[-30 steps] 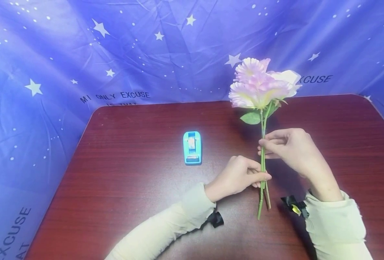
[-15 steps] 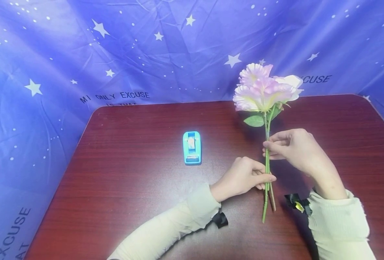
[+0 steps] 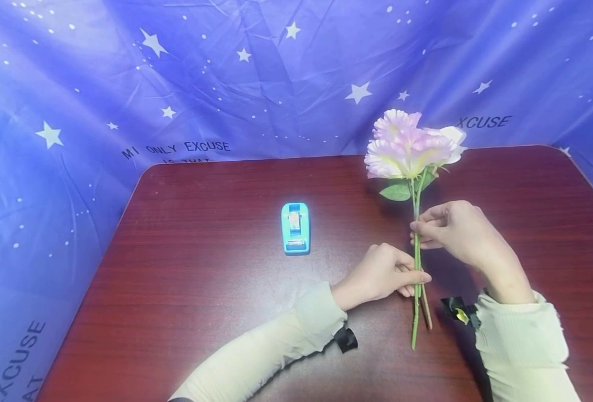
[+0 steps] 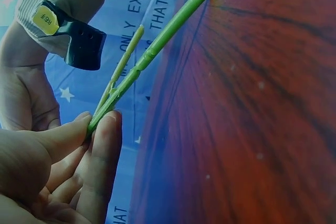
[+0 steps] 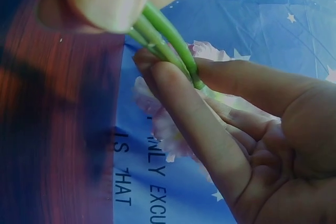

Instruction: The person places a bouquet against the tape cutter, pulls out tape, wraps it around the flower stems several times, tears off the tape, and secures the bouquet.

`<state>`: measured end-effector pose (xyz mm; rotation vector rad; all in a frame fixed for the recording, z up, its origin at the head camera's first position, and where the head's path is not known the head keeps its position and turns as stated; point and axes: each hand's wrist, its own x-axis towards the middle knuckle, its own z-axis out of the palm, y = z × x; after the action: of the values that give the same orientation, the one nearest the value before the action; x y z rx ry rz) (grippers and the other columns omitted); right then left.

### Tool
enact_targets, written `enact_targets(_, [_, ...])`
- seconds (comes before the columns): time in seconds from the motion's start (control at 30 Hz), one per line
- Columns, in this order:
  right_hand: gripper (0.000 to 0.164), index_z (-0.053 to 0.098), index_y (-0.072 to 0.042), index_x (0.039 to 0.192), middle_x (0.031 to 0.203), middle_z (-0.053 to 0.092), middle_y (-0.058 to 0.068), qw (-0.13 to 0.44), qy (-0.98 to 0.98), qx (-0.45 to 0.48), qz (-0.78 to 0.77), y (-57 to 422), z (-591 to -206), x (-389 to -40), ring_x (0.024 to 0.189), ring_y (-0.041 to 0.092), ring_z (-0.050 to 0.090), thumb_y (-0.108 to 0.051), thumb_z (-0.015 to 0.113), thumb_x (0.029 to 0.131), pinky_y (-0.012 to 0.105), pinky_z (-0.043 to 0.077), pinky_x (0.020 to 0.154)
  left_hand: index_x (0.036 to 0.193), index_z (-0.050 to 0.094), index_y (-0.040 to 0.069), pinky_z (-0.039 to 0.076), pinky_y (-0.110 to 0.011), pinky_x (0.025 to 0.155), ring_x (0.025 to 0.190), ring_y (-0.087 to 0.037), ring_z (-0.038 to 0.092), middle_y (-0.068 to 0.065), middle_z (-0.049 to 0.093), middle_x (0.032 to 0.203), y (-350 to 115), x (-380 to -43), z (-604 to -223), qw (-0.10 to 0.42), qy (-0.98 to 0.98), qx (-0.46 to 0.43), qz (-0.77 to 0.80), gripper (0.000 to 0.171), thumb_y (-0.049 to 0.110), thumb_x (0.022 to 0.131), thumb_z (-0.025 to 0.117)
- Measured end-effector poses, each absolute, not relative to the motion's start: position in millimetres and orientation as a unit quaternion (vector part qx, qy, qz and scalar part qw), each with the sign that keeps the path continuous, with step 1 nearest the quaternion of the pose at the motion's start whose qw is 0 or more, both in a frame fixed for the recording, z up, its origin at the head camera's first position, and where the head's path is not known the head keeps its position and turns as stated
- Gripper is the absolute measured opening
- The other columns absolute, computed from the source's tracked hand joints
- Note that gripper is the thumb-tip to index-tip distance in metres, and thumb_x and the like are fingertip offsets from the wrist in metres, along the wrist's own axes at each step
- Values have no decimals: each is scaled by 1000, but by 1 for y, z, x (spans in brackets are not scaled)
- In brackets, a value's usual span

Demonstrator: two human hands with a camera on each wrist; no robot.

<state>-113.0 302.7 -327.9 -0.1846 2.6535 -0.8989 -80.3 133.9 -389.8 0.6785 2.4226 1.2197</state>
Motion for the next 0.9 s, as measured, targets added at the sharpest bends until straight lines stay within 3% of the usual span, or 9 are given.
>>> enact_targets(0.03, [40,62,11,121,98,75,17,170,931,-64,-318,303,-328,-113,75,7,74,-21,63,98,56,39,96,73,73,22,42,-9,51,46,15,54,17,63,53,134,-80,-390,172,855,239,428,22,34,91,71])
enact_targets(0.13, [39,62,11,120,98,75,17,176,929,-63,-318,304,-330,-115,75,8,74,-21,63,98,61,37,97,71,72,23,42,-10,51,46,15,54,17,63,52,136,-81,-391,177,855,237,426,22,34,91,72])
enact_targets(0.6, [38,64,12,117,97,75,18,188,934,-71,-295,311,-337,-120,75,16,75,-20,65,96,63,39,96,70,73,21,42,-12,49,45,13,55,15,63,51,144,-83,-395,208,848,217,437,23,33,89,73])
enact_targets(0.9, [34,66,11,113,94,75,17,208,929,-66,-298,314,-340,-121,76,19,75,-19,64,97,69,33,96,71,75,18,44,-12,48,45,11,56,12,65,52,148,-83,-397,227,839,204,450,21,31,88,75])
